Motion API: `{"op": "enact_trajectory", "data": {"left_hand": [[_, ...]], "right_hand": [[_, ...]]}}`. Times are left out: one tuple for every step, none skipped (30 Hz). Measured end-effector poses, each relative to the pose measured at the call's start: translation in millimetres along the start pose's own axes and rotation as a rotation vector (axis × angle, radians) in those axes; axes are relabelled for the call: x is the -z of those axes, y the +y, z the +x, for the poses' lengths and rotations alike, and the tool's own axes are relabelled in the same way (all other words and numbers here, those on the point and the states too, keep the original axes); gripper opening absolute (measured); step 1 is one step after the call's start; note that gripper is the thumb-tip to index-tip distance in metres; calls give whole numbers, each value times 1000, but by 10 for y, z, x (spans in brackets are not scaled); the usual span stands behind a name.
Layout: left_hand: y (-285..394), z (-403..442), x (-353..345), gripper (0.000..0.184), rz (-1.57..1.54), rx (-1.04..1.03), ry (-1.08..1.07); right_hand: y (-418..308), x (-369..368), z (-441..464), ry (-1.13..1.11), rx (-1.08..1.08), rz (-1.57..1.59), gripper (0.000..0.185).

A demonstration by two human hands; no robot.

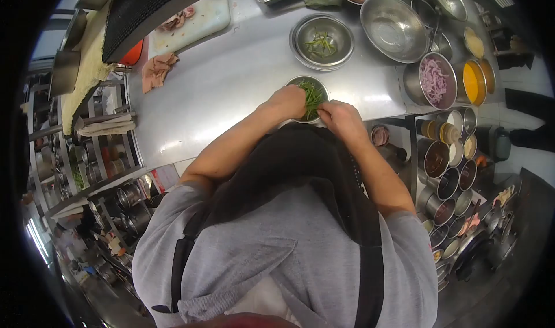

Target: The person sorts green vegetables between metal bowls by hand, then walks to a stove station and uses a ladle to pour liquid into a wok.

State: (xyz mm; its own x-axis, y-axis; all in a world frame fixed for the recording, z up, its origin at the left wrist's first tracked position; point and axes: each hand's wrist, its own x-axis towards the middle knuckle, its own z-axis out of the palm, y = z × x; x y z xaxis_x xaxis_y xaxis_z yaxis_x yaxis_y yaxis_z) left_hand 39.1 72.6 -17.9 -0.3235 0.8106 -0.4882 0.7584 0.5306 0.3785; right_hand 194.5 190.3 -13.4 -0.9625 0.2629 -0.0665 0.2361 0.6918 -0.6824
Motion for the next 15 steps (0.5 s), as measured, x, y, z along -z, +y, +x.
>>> {"op": "enact_trajectory", "data": {"left_hand": [[-24,23,-9,21,9,-1,-3],[-56,44,-15,20,34,1,26],[-82,48,-22,18,56,2,53],[-132,37,-31,18,62,-2,48],[-212,13,-26,17,-17,-67,123],[-271,-26,20,15,-96,-132,200],[-318,-74,58,15,-90,-133,198],[-357,-138,89,15,-192,-155,254],[-363,-209,136,14,-297,-175,309],[-340,-273,207,14,-295,-174,309],[-305,-336,295,15,-478,-63,215],[-298,-376,342,17,-660,52,120],[-322,-390,341,17,-660,54,125],[-349,-396,328,17,-770,61,72],[-370,-397,311,16,-880,66,17]], "right_hand": [[6,-2,3,7,-1,6,16],[11,-3,2,15,-12,32,16],[18,-5,-15,20,-25,57,16],[31,-4,-32,26,-31,62,16],[47,2,-38,32,-29,70,17],[61,12,-34,39,-26,77,18],[62,32,-27,44,-27,80,18],[58,59,-21,50,-52,107,19],[57,69,-19,54,-77,133,19],[68,65,-11,54,-77,135,19],[80,60,8,79,-73,155,20],[85,59,30,102,-66,174,20],[77,59,51,99,-61,174,20],[65,60,74,91,-107,209,21],[55,63,96,83,-154,243,21]]}}
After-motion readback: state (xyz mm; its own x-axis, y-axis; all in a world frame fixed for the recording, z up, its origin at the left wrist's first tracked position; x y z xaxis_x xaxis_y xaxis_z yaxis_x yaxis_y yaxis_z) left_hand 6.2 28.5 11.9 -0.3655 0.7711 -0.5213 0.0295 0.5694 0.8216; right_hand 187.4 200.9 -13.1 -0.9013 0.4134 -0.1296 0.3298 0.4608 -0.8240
